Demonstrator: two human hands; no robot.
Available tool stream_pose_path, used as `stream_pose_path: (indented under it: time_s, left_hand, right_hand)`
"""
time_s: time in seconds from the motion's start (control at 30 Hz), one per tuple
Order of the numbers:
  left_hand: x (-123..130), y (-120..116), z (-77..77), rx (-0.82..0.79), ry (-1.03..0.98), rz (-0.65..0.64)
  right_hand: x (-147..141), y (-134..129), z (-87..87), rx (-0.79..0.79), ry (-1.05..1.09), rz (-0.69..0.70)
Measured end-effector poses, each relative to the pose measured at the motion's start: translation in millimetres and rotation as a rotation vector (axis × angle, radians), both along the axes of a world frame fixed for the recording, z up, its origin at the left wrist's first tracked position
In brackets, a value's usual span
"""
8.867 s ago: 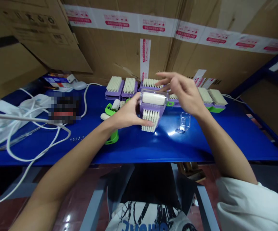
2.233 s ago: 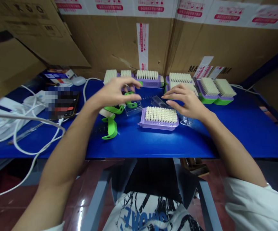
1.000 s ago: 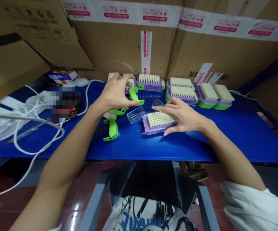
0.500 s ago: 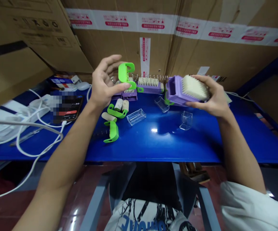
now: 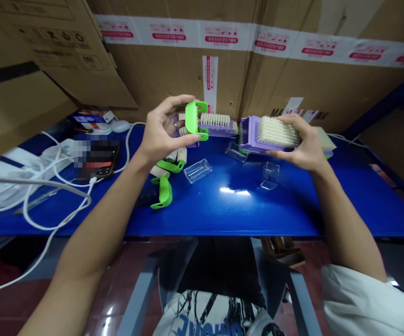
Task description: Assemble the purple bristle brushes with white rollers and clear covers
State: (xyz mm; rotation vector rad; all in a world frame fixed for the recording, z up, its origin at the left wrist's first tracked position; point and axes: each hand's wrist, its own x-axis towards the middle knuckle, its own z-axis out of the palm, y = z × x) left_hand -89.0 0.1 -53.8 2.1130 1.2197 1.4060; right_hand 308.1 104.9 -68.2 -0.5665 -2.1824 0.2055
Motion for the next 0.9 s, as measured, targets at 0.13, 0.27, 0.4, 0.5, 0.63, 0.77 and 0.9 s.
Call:
stream_pose_path:
  time_s: [0.13,0.27,0.4,0.5,0.63,0.77,0.9]
  left_hand:
    - [3,1,-4.0,0.01,0.087,-0.036]
    - [15,0,-10.8,0.005,0.034,-0.086]
    - [34,-9,-15.3,-0.058,-0.043,-0.102]
    - [42,-14,-18.7,-0.044,-0.016,-0.135]
    - [44,-14,-23.4,-0.024,0.071,-0.109]
    - [42,-11,-27.4,-0.013,0.091,-0.123]
    - [38,-1,-38.6,0.079,0.02,-0.185]
  right_hand:
    - [-5,-6,-0.8,-0.003,-0.046,0.053]
    - [-13,-11,-2.5,0.04,-0.02,0.075]
    - [-23,-17,-3.7,0.066,0.006,0.096]
    - [-29,-23,-2.9,0.031,-0.029,0.048]
    - [-32,-30,-2.1,0.033,-0.028,0.018]
    - [-33,-32,-3.9,0.035,-0.011,0.054]
    - [-34,-27,-9.0,0.005,0.009,0.061]
